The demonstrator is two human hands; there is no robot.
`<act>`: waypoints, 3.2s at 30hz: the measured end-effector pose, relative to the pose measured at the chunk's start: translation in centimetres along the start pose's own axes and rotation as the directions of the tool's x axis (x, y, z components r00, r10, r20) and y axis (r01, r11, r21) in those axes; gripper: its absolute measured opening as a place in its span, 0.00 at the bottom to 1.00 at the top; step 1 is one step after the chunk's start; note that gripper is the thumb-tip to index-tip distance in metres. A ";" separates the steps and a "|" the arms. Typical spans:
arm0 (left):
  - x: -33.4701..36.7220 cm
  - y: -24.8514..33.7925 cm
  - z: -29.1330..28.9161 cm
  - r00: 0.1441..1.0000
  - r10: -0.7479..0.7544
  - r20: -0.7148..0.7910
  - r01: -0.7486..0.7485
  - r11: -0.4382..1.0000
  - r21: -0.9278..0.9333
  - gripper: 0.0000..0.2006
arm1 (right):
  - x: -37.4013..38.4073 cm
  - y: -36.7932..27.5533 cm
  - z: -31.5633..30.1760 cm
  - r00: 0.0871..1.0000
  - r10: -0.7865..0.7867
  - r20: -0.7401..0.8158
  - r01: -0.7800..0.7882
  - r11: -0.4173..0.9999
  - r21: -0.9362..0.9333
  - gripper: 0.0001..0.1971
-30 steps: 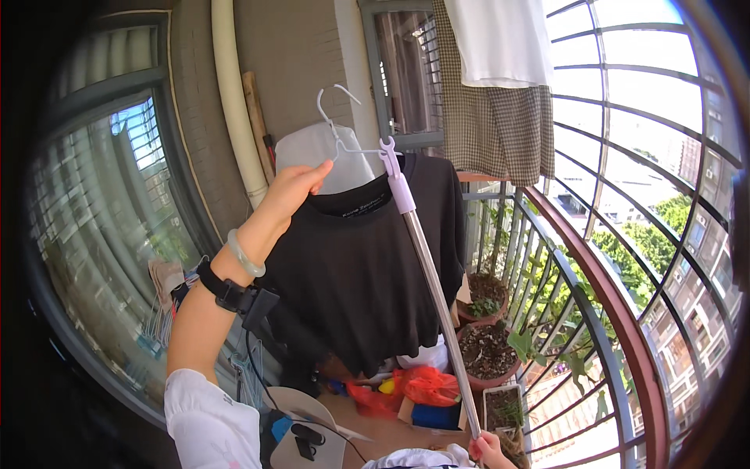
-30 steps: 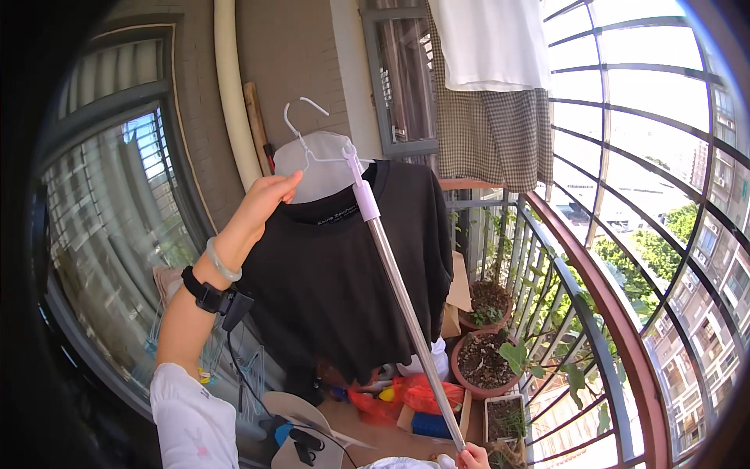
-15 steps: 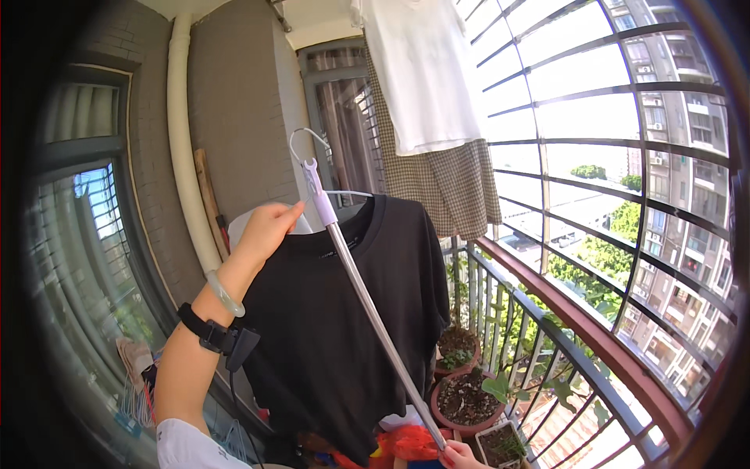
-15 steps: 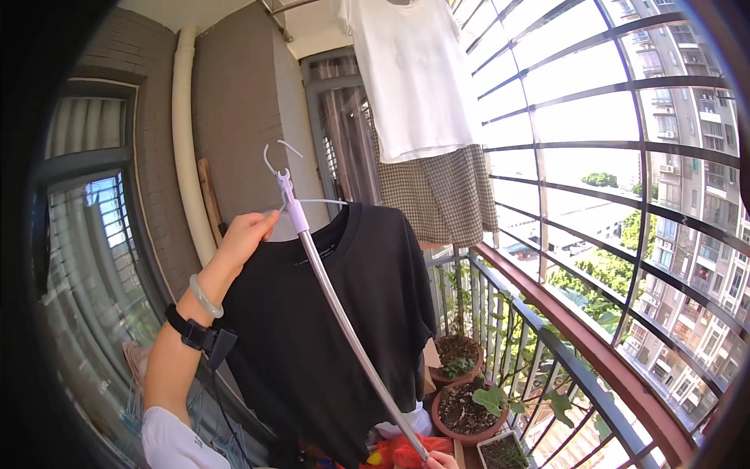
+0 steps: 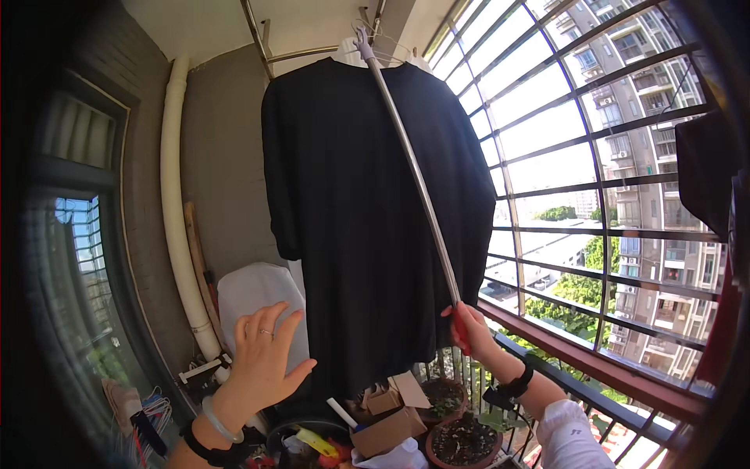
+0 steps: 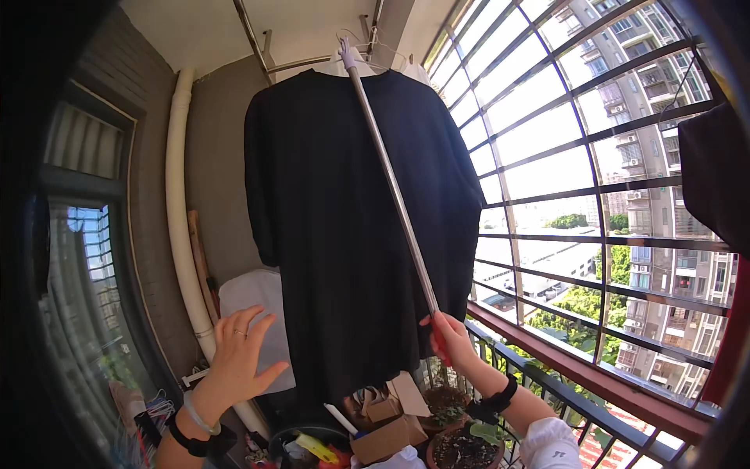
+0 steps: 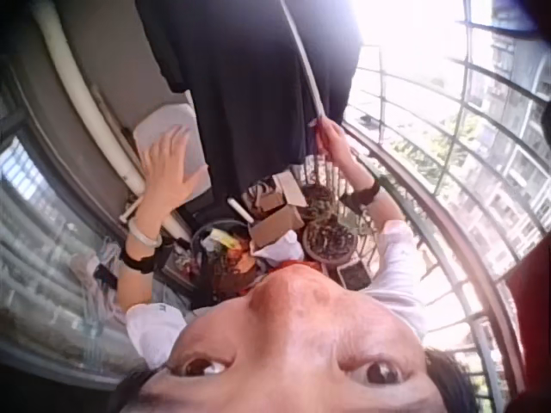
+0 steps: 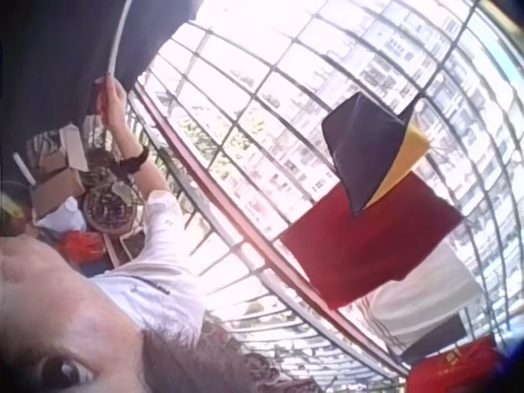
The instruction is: The person takes items of laundry from a basin, places them onto hangers, and uses a reacher pole to hang them on a high rack on a balcony.
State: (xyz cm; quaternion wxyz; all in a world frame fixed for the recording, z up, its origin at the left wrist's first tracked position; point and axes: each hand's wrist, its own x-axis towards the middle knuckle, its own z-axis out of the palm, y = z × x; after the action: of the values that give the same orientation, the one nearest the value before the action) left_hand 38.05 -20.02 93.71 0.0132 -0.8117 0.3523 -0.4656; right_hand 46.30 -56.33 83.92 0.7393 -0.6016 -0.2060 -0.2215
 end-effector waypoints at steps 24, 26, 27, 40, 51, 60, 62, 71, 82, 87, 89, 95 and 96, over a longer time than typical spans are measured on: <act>-19.1 2.5 5.7 0.921 -0.343 0.184 0.383 0.880 -0.282 0.32 | 26.9 -27.8 7.1 0.937 -0.341 -0.079 0.346 0.936 0.059 0.12; -19.8 2.5 6.0 0.912 -0.369 0.182 0.407 0.870 -0.278 0.32 | 27.5 -28.2 7.2 0.938 -0.340 -0.074 0.345 0.936 0.076 0.12; -20.2 2.6 6.1 0.908 -0.378 0.179 0.416 0.861 -0.292 0.32 | 27.7 -28.4 7.3 0.938 -0.340 -0.074 0.345 0.935 0.078 0.13; -21.6 4.7 6.8 0.865 -0.453 0.217 0.501 0.813 -0.298 0.32 | 27.6 -24.9 4.6 0.951 -0.284 -0.126 0.303 0.936 0.178 0.12; -23.9 6.7 8.7 0.866 -0.425 0.264 0.500 0.762 -0.411 0.32 | 21.6 -19.3 -0.4 0.911 -0.401 -0.101 0.407 0.912 0.054 0.13; -29.8 10.3 8.2 0.776 -0.553 0.303 0.630 0.657 -0.415 0.33 | 17.1 -17.9 -0.6 0.920 -0.388 -0.059 0.393 0.912 0.118 0.17; -31.4 10.7 7.7 0.759 -0.579 0.298 0.648 0.625 -0.435 0.32 | 18.6 -20.6 -0.5 0.917 -0.390 -0.079 0.395 0.917 0.061 0.16; -38.9 15.7 5.0 0.463 -0.825 0.325 0.871 0.356 -0.338 0.31 | 13.4 -20.5 3.2 0.913 -0.376 0.159 0.361 0.925 0.115 0.18; -41.8 20.4 -5.0 0.222 -0.924 0.310 0.945 0.126 -0.302 0.26 | 3.2 3.0 3.9 0.943 0.013 0.332 0.081 0.960 -0.267 0.19; -43.5 22.2 -8.3 0.025 -0.955 0.296 0.973 -0.044 -0.226 0.26 | 2.8 10.4 4.9 0.802 0.371 0.468 0.125 0.663 -0.738 0.18; -43.9 22.6 -8.7 -0.022 -0.955 0.296 0.970 -0.093 -0.225 0.26 | 2.8 12.1 6.2 0.674 0.390 0.628 0.393 0.531 -0.751 0.15; -44.8 22.7 -7.3 -0.105 -0.961 0.255 0.965 -0.161 -0.209 0.26 | 1.9 22.2 14.3 0.464 0.533 0.708 0.745 0.197 -0.637 0.15; -44.9 22.5 -6.8 -0.116 -0.962 0.247 0.972 -0.161 -0.170 0.26 | 2.0 24.4 15.8 0.444 0.524 0.727 0.777 0.180 -0.604 0.15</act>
State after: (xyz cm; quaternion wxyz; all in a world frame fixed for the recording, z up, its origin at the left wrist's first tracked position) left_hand 5.95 -8.61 56.23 -0.4557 -0.7985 -0.3080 -0.2447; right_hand 61.32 -36.63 68.60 -0.0893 -0.9002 -0.4254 -0.0280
